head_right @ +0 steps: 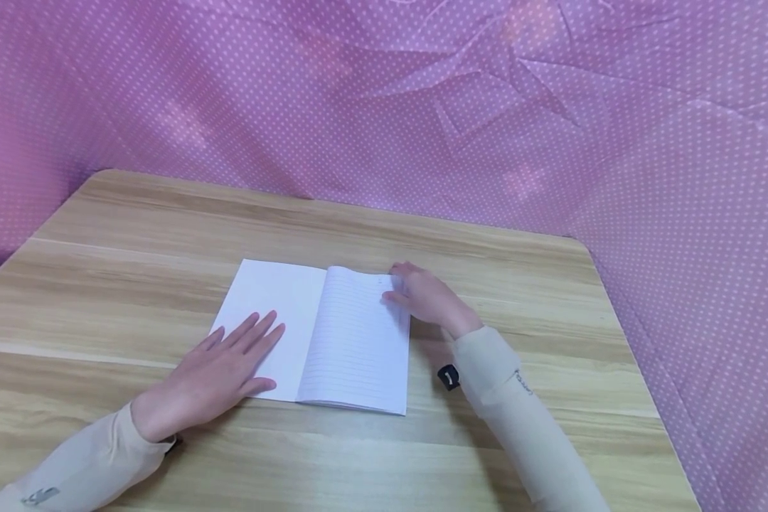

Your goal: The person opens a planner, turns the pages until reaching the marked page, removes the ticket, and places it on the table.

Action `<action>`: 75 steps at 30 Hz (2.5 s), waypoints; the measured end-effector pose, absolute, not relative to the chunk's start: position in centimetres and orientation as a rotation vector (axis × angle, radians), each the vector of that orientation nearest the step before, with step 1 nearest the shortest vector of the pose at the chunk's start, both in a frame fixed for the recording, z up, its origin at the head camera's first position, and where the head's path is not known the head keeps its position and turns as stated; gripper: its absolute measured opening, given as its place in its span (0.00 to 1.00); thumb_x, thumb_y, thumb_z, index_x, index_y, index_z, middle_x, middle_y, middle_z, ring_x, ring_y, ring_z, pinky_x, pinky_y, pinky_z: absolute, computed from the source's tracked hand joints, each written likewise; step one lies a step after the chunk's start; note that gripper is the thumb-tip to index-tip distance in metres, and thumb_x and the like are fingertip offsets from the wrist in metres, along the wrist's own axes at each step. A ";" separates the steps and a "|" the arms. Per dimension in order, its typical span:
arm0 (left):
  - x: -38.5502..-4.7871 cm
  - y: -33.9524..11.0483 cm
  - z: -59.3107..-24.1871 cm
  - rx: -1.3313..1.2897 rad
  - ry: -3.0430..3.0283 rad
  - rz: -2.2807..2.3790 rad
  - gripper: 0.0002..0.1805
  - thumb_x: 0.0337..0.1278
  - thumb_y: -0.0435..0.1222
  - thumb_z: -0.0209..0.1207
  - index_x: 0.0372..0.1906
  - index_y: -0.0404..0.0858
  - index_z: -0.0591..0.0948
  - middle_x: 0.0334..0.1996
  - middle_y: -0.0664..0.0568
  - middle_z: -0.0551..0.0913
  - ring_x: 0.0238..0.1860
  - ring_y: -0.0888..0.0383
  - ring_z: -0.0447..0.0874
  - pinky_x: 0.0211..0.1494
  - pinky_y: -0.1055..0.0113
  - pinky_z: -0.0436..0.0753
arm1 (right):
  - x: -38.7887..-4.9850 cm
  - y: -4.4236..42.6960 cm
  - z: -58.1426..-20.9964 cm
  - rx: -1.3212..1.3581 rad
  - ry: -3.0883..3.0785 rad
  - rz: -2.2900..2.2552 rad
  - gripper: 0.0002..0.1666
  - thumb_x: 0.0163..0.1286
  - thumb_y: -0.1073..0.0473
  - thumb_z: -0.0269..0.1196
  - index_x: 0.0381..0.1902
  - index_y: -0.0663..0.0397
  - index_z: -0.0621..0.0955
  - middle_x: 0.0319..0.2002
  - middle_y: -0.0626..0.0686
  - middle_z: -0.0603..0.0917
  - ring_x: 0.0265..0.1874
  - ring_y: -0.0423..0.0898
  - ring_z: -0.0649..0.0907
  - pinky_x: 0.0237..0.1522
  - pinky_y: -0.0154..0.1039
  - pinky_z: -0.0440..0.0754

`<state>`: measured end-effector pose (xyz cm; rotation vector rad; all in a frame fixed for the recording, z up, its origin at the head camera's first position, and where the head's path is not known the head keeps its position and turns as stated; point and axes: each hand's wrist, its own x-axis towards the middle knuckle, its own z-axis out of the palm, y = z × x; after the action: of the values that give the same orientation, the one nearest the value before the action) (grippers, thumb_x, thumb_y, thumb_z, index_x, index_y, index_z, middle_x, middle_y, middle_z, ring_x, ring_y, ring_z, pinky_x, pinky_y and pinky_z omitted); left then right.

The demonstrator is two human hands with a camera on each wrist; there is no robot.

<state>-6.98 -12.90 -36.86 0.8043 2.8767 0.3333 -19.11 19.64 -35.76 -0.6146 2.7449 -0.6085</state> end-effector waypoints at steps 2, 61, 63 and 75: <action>-7.0 -12.9 -36.9 0.809 2.881 0.329 0.39 0.65 0.49 0.59 0.74 0.35 0.63 0.75 0.40 0.57 0.73 0.41 0.55 0.67 0.35 0.59 | -18.9 19.6 -35.7 -0.635 2.754 -0.629 0.33 0.72 0.53 0.61 0.68 0.66 0.69 0.70 0.63 0.66 0.70 0.59 0.65 0.71 0.53 0.56; -6.9 -13.0 -36.2 0.807 2.854 0.408 0.39 0.66 0.49 0.59 0.74 0.34 0.62 0.75 0.40 0.56 0.74 0.41 0.53 0.69 0.36 0.57 | -10.0 18.2 -35.6 -0.370 2.004 -1.929 0.29 0.75 0.62 0.57 0.68 0.71 0.66 0.62 0.67 0.75 0.54 0.48 0.82 0.55 0.44 0.79; -7.0 -13.2 -35.8 0.813 2.859 0.425 0.38 0.66 0.49 0.58 0.74 0.34 0.61 0.75 0.40 0.56 0.74 0.42 0.53 0.69 0.37 0.57 | -9.8 17.5 -35.5 -0.442 1.971 -1.943 0.28 0.76 0.62 0.56 0.68 0.71 0.66 0.62 0.67 0.75 0.55 0.49 0.82 0.56 0.45 0.78; -8.1 -13.6 -32.8 0.764 3.030 0.811 0.29 0.77 0.48 0.43 0.75 0.40 0.61 0.74 0.47 0.60 0.73 0.47 0.58 0.70 0.44 0.61 | -9.2 13.8 -36.0 -0.894 2.139 -1.670 0.24 0.74 0.67 0.56 0.66 0.65 0.72 0.64 0.57 0.76 0.62 0.47 0.76 0.62 0.41 0.73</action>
<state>-8.14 -13.62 -32.76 0.7642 3.0299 0.8108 -9.25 13.78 -35.96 -0.8942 2.1387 -1.6699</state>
